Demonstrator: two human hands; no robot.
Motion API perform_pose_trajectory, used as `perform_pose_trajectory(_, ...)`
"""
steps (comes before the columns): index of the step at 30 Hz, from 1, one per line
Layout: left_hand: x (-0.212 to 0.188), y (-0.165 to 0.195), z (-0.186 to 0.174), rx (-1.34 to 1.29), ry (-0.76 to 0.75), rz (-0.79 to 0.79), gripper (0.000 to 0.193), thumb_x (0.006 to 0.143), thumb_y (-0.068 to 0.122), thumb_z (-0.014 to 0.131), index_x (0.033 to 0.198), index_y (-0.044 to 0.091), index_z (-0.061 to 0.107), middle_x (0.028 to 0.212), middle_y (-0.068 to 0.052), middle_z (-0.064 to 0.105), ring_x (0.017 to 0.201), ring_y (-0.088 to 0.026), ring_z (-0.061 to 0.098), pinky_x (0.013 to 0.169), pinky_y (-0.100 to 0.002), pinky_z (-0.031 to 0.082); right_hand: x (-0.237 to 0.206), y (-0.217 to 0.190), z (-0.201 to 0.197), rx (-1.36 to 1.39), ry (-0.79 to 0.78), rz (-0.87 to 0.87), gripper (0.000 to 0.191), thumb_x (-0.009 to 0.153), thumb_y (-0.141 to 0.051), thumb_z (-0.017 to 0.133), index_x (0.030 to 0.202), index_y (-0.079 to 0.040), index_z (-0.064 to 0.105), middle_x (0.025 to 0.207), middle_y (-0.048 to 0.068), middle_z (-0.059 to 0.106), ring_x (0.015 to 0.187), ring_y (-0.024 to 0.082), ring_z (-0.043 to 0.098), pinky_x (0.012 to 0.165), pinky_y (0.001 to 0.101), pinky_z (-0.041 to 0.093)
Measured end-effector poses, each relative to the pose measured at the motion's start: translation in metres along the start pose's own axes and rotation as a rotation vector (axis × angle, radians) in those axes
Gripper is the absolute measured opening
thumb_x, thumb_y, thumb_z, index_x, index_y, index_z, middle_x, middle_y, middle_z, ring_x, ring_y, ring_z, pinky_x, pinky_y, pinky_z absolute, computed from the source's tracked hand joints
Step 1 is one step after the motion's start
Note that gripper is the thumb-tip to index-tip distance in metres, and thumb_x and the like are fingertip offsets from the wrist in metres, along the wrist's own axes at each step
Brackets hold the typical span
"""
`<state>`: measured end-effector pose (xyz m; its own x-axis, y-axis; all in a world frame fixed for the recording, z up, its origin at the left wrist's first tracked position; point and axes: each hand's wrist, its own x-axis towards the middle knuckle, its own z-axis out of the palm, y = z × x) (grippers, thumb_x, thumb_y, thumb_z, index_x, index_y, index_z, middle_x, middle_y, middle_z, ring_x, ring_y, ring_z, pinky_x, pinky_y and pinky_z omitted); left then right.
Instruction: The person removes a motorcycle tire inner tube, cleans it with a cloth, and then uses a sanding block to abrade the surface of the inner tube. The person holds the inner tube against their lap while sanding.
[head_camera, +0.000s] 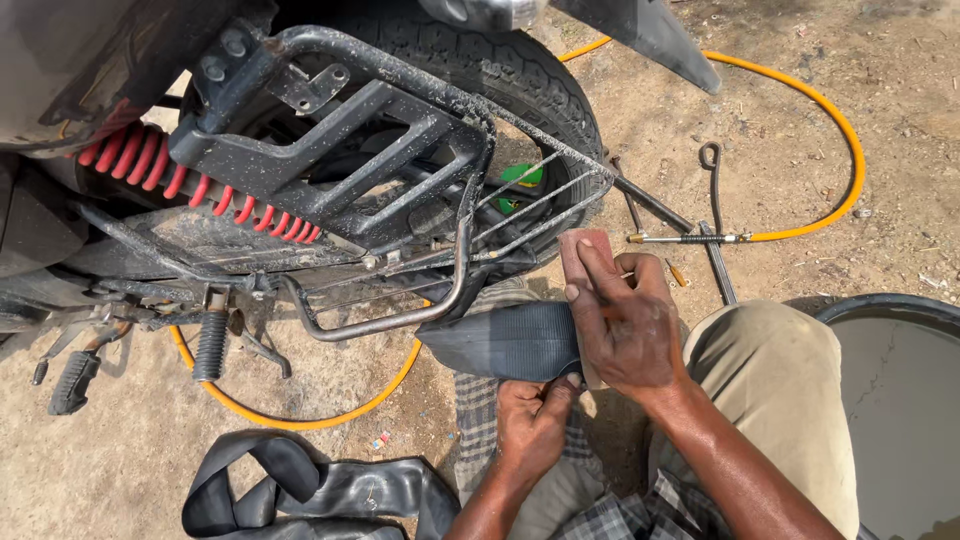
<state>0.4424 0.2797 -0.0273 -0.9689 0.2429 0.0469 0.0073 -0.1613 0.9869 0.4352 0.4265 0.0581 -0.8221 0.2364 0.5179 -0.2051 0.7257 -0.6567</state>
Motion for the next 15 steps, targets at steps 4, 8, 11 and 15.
perform_pose_trajectory(4, 0.001, 0.008, 0.001, 0.023, 0.090, -0.018, 0.020, 0.096, 0.002, 0.067, 0.079, -0.004, 0.076, 0.068, -0.001, 0.069, 0.059, -0.005, 0.054, 0.050, -0.026, 0.040, -0.017, -0.007, -0.012, -0.291, 0.089, -0.334, 0.039, 0.092, -0.007, 0.064, 0.129, 0.004, 0.067, 0.119, 0.022, 0.066, 0.094, 0.032, 0.057, 0.076, 0.0419, 0.052)
perform_pose_trajectory(8, -0.001, 0.012, -0.002, 0.059, -0.006, 0.094, 0.014, 0.098, 0.001, 0.060, 0.091, -0.001, 0.072, 0.078, 0.001, 0.070, 0.069, -0.003, 0.057, 0.058, -0.025, 0.046, -0.043, -0.014, -0.005, 0.106, -0.035, -0.105, 0.044, 0.093, -0.016, 0.067, 0.133, 0.000, 0.064, 0.110, 0.024, 0.059, 0.094, 0.027, 0.060, 0.076, 0.0373, 0.054)
perform_pose_trajectory(11, -0.002, 0.010, 0.000, 0.088, -0.028, -0.010, 0.017, 0.100, 0.000, 0.062, 0.087, -0.002, 0.073, 0.071, -0.002, 0.066, 0.064, -0.005, 0.053, 0.054, -0.026, 0.041, -0.015, 0.001, 0.004, 0.002, -0.031, -0.059, 0.044, 0.092, -0.014, 0.069, 0.133, 0.001, 0.066, 0.105, 0.025, 0.062, 0.090, 0.031, 0.058, 0.072, 0.0390, 0.052)
perform_pose_trajectory(15, 0.002, 0.010, 0.003, 0.010, 0.062, -0.038, 0.020, 0.098, -0.002, 0.069, 0.080, -0.004, 0.077, 0.070, -0.003, 0.068, 0.061, -0.007, 0.056, 0.051, -0.026, 0.042, -0.007, 0.003, -0.007, -0.027, 0.100, -0.058, 0.042, 0.096, -0.012, 0.067, 0.135, 0.004, 0.064, 0.107, 0.024, 0.063, 0.094, 0.033, 0.058, 0.076, 0.0397, 0.050)
